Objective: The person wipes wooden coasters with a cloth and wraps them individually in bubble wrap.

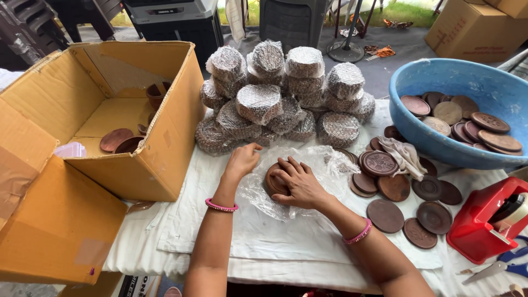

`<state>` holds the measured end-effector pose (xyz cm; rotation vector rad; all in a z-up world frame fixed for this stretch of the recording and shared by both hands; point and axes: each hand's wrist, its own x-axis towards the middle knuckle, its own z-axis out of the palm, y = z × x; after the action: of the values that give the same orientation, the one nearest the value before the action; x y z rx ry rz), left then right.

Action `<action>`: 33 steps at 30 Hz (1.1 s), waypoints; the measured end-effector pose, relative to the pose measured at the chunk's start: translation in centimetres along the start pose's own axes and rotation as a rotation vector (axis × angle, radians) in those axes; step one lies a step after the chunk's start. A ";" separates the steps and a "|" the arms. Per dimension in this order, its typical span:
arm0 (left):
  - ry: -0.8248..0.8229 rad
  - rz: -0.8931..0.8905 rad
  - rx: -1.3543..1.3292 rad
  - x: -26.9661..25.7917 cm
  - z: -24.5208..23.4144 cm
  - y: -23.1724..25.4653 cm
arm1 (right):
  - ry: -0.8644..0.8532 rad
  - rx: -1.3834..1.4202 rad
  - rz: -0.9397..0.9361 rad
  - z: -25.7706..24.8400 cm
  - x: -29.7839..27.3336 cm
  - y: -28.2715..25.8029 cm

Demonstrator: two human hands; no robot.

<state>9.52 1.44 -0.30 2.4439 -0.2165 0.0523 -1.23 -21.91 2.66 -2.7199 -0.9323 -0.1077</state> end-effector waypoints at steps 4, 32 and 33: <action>-0.114 -0.340 -0.374 -2.2 -2.3 3.1 | 0.015 -0.010 -0.007 0.1 -0.1 0.1; -0.147 -0.344 0.216 -4.7 -5.1 1.6 | 0.031 0.025 -0.035 -0.3 0.1 0.1; -0.246 -0.352 0.227 -5.2 -5.5 0.9 | 0.036 0.027 -0.049 -0.1 0.0 0.1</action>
<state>4.39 4.93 4.01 2.6753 0.1227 -0.3996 -1.14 -21.99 2.74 -2.6622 -0.9838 -0.1525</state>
